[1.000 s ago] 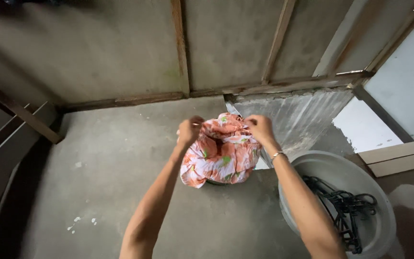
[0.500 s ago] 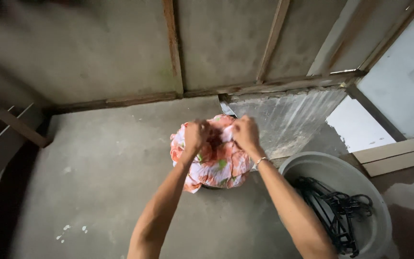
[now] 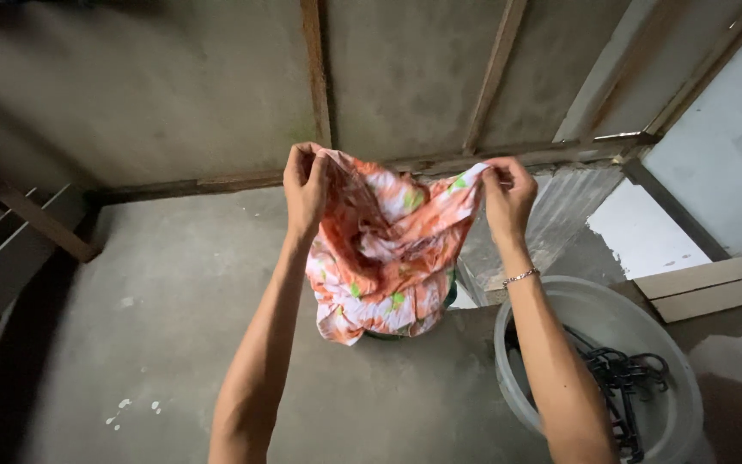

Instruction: The person picks up a floral-patterned top from a bucket, places it on a hanger, and hangs it on a clothesline. The person adjusts the garment to ensure it is properly positioned for drying.

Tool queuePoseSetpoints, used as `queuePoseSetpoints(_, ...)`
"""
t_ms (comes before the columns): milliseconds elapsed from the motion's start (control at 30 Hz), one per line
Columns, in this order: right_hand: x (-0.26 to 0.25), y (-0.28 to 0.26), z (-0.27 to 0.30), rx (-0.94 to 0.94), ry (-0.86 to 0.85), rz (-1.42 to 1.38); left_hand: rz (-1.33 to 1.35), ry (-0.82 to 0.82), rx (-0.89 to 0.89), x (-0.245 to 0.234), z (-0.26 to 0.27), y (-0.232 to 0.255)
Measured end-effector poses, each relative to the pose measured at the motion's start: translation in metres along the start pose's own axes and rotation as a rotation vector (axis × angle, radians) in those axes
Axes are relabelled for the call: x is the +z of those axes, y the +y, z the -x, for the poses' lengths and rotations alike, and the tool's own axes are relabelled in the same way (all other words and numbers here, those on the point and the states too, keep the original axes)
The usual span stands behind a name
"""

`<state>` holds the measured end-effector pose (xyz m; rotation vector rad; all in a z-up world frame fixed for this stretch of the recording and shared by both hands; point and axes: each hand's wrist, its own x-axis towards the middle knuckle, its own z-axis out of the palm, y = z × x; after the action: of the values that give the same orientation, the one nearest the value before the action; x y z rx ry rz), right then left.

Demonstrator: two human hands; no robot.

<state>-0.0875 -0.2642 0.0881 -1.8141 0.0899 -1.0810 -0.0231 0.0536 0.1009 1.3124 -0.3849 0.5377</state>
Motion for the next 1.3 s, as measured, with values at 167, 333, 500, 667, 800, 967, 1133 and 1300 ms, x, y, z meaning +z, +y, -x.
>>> queuePoseSetpoints(167, 0.003, 0.064, 0.025, -0.117, -0.3, 0.377, -0.379, -0.084, -0.114, -0.021, 0.008, -0.052)
queuePoseSetpoints(333, 0.026, 0.091, 0.068, -0.092, -0.543, 0.696, -0.831, -0.254, -0.192, -0.058, 0.036, -0.164)
queuePoseSetpoints(500, 0.041, 0.005, 0.094, -0.143, -0.859, 0.45, -1.032, -0.558, -0.252, -0.045, 0.054, -0.159)
queuePoseSetpoints(667, 0.068, 0.062, 0.129, -0.136, -1.018, 0.733, -0.924, -0.814, -0.156, -0.031, 0.078, -0.188)
queuePoseSetpoints(800, 0.059, 0.056, 0.125, -0.169, -0.93, 0.686, -0.981, -0.822, -0.205, -0.035, 0.089, -0.2)
queuePoseSetpoints(967, 0.024, -0.033, 0.066, -0.078, -0.588, 0.414, -1.106, -0.748, -0.205, -0.032, 0.078, -0.198)
queuePoseSetpoints(1133, 0.01, -0.007, 0.013, -0.134, -0.296, 0.239, -1.165, -0.76, -0.251, -0.032, 0.073, -0.191)
queuePoseSetpoints(1300, -0.027, -0.105, 0.015, -0.126, -0.919, 0.051, -0.898, -0.691, -0.165, -0.02, 0.065, -0.176)
